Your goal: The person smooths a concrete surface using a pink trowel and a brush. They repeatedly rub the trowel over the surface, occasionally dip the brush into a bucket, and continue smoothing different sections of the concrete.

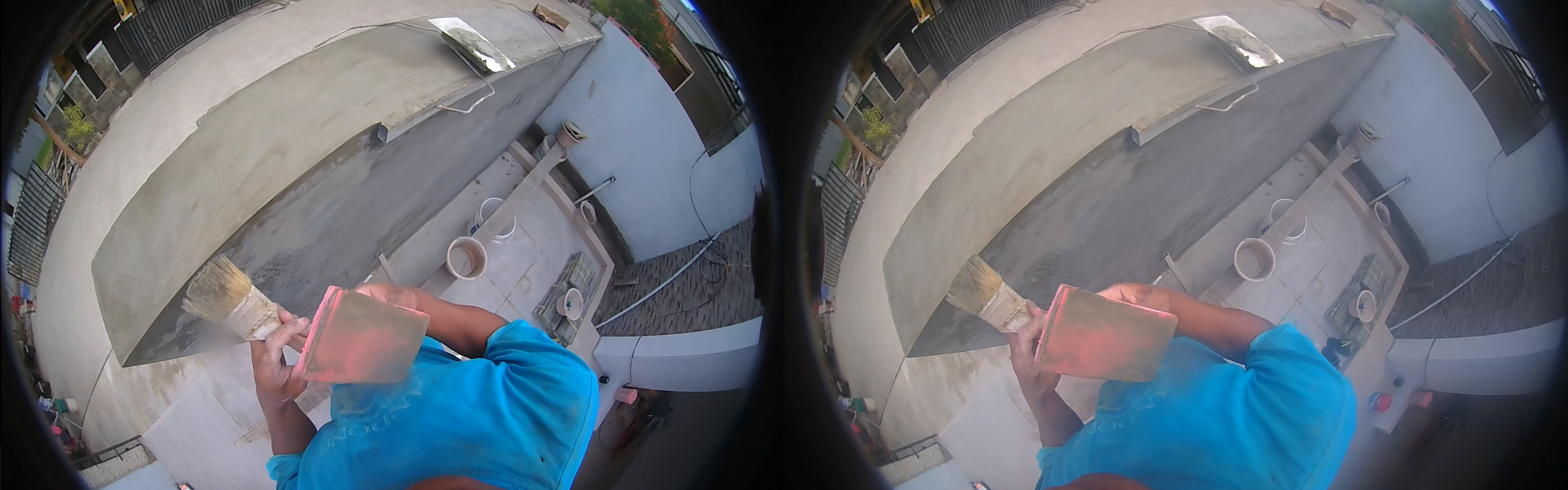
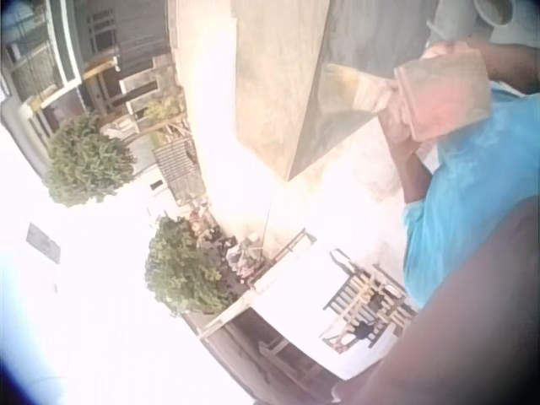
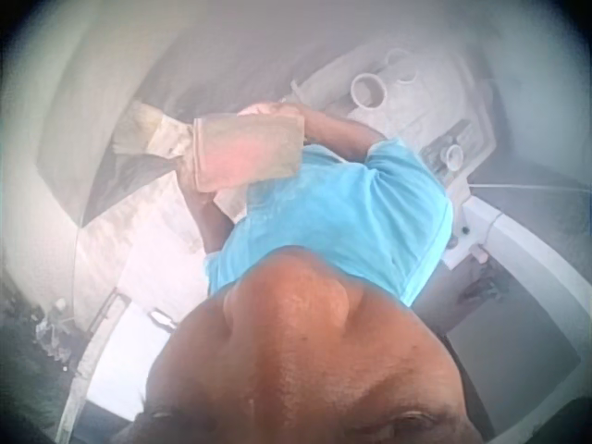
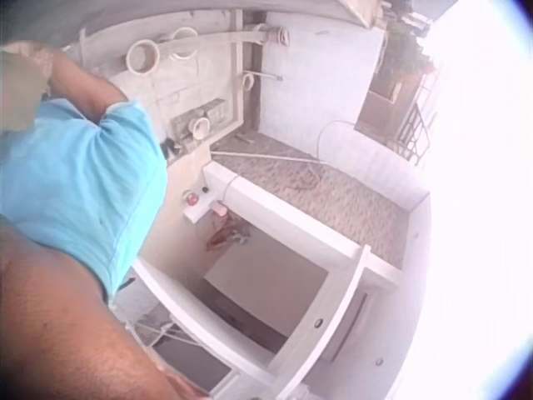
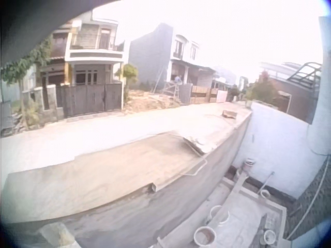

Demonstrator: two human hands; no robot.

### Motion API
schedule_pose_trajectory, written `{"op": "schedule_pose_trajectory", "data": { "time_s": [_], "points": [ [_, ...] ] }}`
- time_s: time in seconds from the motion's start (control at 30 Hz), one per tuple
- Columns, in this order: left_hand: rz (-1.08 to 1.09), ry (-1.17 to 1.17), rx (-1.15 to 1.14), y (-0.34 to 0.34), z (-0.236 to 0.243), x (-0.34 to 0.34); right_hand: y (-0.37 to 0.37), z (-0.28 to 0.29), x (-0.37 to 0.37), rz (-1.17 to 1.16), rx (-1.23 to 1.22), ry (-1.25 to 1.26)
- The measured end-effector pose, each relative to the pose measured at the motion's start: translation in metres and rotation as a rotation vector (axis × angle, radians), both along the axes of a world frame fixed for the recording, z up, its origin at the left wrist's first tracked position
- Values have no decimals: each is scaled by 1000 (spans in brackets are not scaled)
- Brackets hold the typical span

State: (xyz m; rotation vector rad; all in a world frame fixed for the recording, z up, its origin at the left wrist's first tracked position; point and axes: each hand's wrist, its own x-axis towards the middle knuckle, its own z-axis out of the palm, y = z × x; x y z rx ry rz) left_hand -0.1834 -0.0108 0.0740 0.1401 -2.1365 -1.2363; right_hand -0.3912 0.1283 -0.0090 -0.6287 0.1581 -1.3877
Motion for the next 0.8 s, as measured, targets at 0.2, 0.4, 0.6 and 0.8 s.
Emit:
{"op": "schedule_pose_trajectory", "data": {
  "time_s": [0.2, 0.4, 0.6, 0.8],
  "points": [
    [24, -190, -576, 10, 41, -60, 65, 70, -53, -730, -27, 482],
    [-340, -158, -622, 43, 30, -104, 100, 132, -113, -1291, -4, 694],
    [-384, -193, -541, 44, -11, -103, 121, 253, -261, -1687, 531, 2156],
    [-299, -304, -415, 44, -22, -85, 83, 285, -331, -1113, 641, 2784]
  ]
}}
